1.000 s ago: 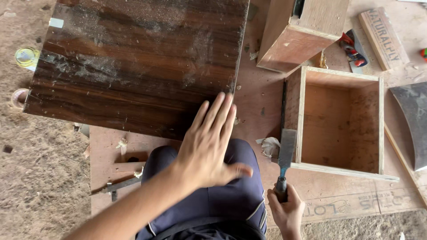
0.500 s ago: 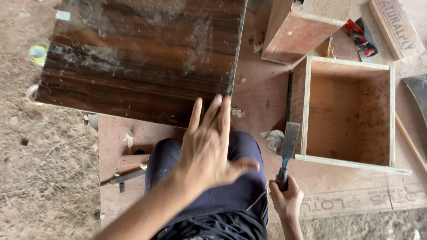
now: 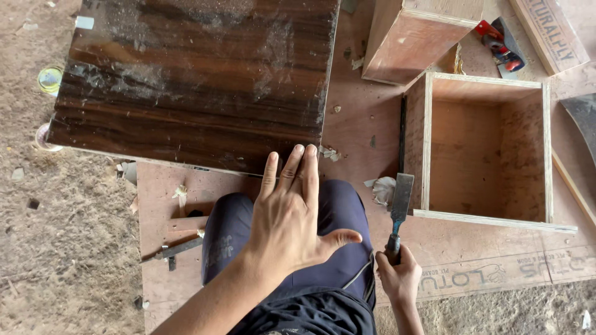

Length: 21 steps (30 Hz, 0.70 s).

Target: The person peels strips of tape from a wooden panel and uses a chisel to scrape the edges of the board.

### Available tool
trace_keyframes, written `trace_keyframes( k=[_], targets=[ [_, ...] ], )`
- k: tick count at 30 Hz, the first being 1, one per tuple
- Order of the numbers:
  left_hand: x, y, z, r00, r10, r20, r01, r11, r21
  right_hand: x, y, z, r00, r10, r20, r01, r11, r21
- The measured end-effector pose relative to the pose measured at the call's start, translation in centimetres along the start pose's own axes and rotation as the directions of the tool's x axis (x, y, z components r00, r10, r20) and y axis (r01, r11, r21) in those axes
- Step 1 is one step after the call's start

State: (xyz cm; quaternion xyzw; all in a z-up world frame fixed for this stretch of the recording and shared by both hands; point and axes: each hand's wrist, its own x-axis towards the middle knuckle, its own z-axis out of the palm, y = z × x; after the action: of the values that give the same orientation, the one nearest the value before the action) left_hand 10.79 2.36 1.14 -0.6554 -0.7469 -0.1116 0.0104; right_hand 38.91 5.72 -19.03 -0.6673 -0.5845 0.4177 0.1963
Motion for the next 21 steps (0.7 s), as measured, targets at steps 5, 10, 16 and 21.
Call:
trace_keyframes(
  k=[5, 10, 16, 21],
  targets=[
    [5.0, -1.6, 1.6, 1.0, 0.004, -0.024, -0.002, 0.999, 0.054, 0.4, 1.1, 1.1, 0.999, 0.03, 0.019, -0.03, 0.999, 0.018],
    [3.4, -0.8, 0.5, 1.0, -0.002, 0.016, 0.001, 0.999, 0.038, -0.3, 1.9, 0.8, 1.0, 0.022, 0.014, -0.022, 1.0, 0.017],
    [4.2, -0.4, -0.2, 0.998, 0.009, -0.064, -0.006, 0.999, 0.036, 0.7, 1.5, 1.6, 0.995, 0.097, 0.036, -0.1, 0.993, 0.069],
    [5.6, -1.2, 1.0, 0.997, 0.011, -0.078, -0.01, 1.0, 0.013, 1.3, 2.9, 1.0, 0.988, 0.143, 0.049, -0.143, 0.99, -0.01]
  ],
)
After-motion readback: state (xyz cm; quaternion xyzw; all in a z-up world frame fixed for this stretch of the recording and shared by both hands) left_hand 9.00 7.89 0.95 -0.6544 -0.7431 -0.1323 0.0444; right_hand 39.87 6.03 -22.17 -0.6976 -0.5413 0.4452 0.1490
